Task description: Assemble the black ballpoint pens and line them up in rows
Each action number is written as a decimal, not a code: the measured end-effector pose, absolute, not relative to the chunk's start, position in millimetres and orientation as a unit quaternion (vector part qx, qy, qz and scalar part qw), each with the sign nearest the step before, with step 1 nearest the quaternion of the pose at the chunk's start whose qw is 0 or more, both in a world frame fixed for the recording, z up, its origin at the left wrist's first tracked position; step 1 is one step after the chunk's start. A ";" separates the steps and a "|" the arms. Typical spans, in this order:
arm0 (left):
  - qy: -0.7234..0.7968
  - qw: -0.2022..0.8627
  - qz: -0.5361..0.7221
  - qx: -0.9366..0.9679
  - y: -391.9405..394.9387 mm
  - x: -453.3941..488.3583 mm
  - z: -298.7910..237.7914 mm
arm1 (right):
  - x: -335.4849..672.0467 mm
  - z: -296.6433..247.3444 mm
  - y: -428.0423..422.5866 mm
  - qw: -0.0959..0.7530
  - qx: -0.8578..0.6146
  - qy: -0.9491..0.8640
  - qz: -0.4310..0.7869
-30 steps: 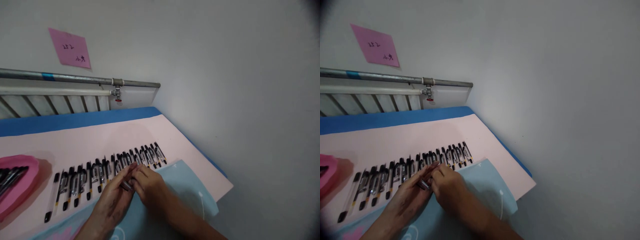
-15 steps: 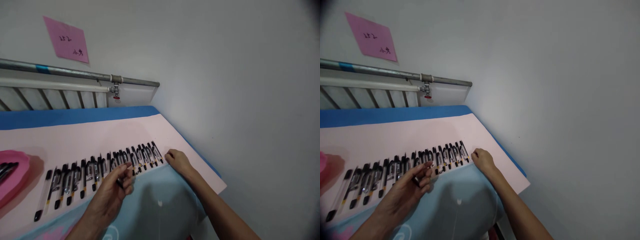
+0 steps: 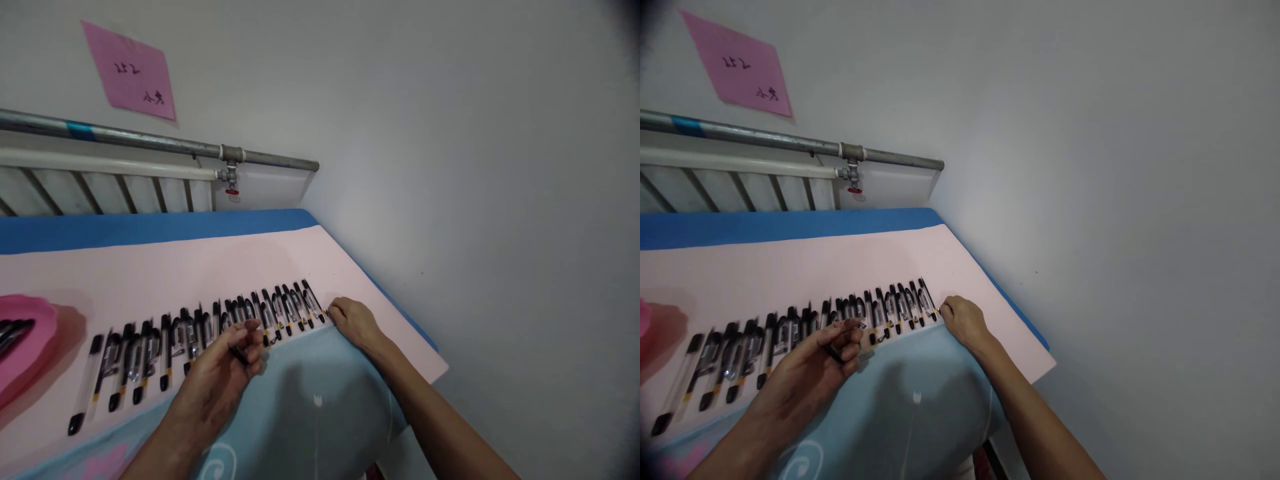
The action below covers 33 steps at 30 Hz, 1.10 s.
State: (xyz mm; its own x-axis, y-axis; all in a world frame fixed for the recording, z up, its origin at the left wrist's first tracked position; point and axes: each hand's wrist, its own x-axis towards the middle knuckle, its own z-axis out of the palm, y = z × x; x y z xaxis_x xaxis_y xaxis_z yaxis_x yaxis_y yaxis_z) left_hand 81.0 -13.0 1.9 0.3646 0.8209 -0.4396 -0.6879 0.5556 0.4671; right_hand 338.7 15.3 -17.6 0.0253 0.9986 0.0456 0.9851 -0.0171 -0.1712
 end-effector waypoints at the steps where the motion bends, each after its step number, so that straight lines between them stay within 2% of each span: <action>1: 0.326 0.820 0.460 0.102 -12.9 80.5 1.0 | 339.6 -18.3 15.2 0.086 -0.710 -0.697 0.049; 5: 0.325 0.816 0.466 0.106 -11.8 79.8 -2.0 | 342.2 -20.3 14.5 0.125 -0.701 -0.698 0.076; 15: 0.344 0.803 0.476 0.103 -8.5 81.2 -0.9 | 343.4 -23.8 12.9 0.146 -0.694 -0.701 0.078; 22: 0.333 0.806 0.473 0.124 -13.2 86.5 -2.6 | 316.7 -7.9 -7.0 0.346 -0.659 -0.651 0.148; 27: 0.313 0.802 0.480 0.169 -24.1 96.6 0.2 | 247.8 16.4 -42.5 0.333 -0.512 -0.742 0.277; 33: 0.297 0.806 0.471 0.200 -32.0 104.0 -3.5 | 216.0 16.8 -49.5 0.332 -0.500 -0.744 0.294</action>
State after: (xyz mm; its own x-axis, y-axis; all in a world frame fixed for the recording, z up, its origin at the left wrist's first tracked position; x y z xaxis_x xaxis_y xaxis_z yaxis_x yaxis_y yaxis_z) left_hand 104.0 -32.0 -3.5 0.3797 0.8785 -0.2900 -0.6408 0.4758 0.6025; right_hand 216.0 -49.5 16.8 -0.2799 0.9389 0.2004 0.5482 0.3277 -0.7694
